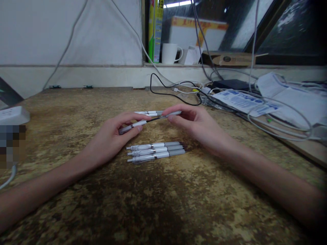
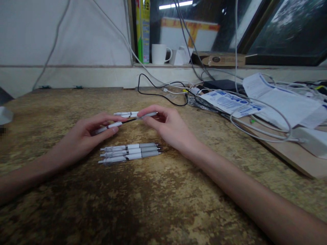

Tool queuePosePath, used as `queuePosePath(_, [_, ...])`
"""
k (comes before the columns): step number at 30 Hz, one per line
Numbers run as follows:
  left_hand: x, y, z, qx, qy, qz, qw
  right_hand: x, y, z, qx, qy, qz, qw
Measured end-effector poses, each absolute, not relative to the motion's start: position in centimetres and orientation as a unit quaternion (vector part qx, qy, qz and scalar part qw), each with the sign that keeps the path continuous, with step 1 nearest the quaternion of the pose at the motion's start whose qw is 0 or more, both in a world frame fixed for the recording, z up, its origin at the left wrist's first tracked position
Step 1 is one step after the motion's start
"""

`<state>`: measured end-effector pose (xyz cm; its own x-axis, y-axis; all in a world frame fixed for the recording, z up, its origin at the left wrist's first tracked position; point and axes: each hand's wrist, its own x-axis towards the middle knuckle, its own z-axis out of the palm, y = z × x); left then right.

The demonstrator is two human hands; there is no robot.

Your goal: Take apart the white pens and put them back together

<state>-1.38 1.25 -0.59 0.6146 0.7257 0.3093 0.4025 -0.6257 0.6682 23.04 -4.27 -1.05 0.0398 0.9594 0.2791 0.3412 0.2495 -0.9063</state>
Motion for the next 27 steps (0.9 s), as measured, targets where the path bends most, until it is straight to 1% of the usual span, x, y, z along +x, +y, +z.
queuePosePath(2, [-1.4,1.3,-0.6,0.853,0.338,0.292,0.271,23.4,-4.1,-1.1,-0.53,-0.599,0.315,0.511])
queuePosePath(7, [-1.4,1.3,-0.6,0.849,0.352,0.286,0.272,24.7,-3.4,-1.5,-0.502,-0.526,0.353,0.589])
queuePosePath(9, [-1.4,1.2,-0.6,0.849,0.349,0.284,0.275,25.0,-3.2,-1.6,-0.506,-0.519,0.335,0.602])
queuePosePath(11, [-1.4,1.2,-0.5,0.853,0.339,0.284,0.277,24.9,-3.2,-1.6,-0.528,-0.54,0.3,0.584])
queuePosePath(13, [-1.4,1.1,-0.4,0.856,0.332,0.282,0.278,24.5,-3.4,-1.6,-0.548,-0.58,0.275,0.536])
queuePosePath(15, [-1.4,1.1,-0.4,0.856,0.331,0.278,0.282,23.9,-3.8,-1.6,-0.548,-0.623,0.274,0.485])
queuePosePath(17, [-1.4,1.0,-0.3,0.856,0.33,0.274,0.289,23.3,-4.0,-1.6,-0.534,-0.65,0.287,0.458])
queuePosePath(20, [-1.3,0.9,-0.3,0.849,0.334,0.272,0.305,23.2,-4.1,-1.5,-0.522,-0.649,0.309,0.46])
queuePosePath(27, [-1.2,1.3,-0.5,0.811,0.375,0.297,0.335,25.9,-3.8,-1.7,-0.54,-0.58,0.331,0.512])
